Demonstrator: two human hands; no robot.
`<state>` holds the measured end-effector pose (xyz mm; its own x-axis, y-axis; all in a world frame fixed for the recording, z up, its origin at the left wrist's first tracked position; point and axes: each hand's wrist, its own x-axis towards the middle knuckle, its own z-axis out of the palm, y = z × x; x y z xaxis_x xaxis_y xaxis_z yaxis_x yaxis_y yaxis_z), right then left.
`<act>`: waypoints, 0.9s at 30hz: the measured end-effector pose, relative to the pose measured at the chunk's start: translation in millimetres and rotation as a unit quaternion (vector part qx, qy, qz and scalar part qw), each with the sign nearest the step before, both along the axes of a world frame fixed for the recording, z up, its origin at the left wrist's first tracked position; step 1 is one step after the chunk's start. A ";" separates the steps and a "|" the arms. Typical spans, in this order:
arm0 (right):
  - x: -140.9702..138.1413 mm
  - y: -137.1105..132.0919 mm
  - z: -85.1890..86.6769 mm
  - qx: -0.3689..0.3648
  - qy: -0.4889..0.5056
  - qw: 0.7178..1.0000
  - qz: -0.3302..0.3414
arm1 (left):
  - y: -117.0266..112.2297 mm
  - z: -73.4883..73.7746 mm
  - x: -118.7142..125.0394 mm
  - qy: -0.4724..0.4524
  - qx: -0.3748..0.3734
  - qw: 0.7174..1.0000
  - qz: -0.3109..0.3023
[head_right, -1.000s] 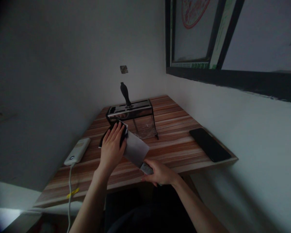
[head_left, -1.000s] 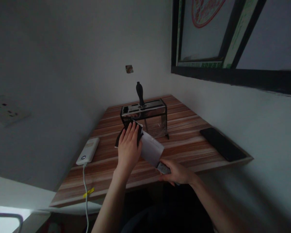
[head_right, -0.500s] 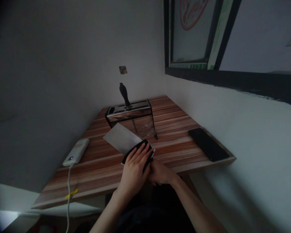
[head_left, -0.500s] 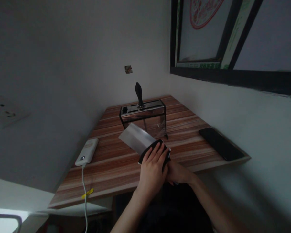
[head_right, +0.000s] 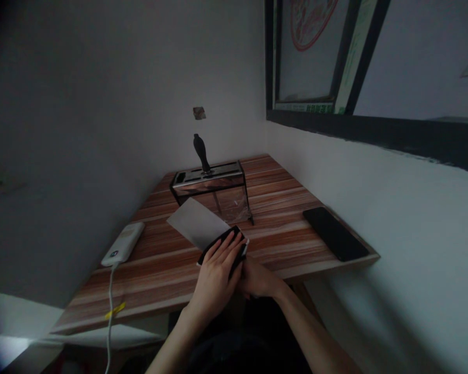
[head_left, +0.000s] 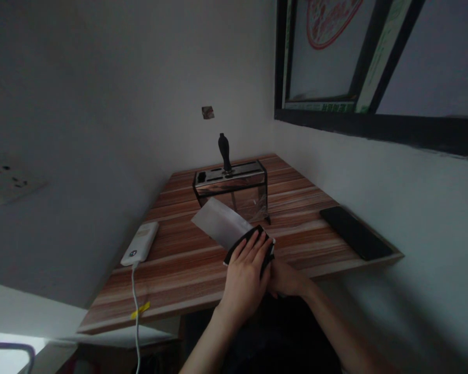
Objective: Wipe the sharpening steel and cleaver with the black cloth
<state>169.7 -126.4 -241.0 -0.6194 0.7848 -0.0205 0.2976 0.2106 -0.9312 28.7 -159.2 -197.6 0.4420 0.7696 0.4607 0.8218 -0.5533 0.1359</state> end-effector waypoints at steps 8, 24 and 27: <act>0.0 0.0 3.8 -0.040 0.015 0.999 0.019 | 30.4 21.6 -34.8 -0.007 0.042 0.996 0.079; 1.4 -2.2 1.2 -0.078 0.030 0.996 0.024 | 58.2 39.0 -69.9 -0.021 0.103 0.981 0.161; 0.7 -1.6 0.1 -0.088 0.040 0.995 0.018 | 50.8 29.8 -55.1 -0.001 0.097 0.986 0.133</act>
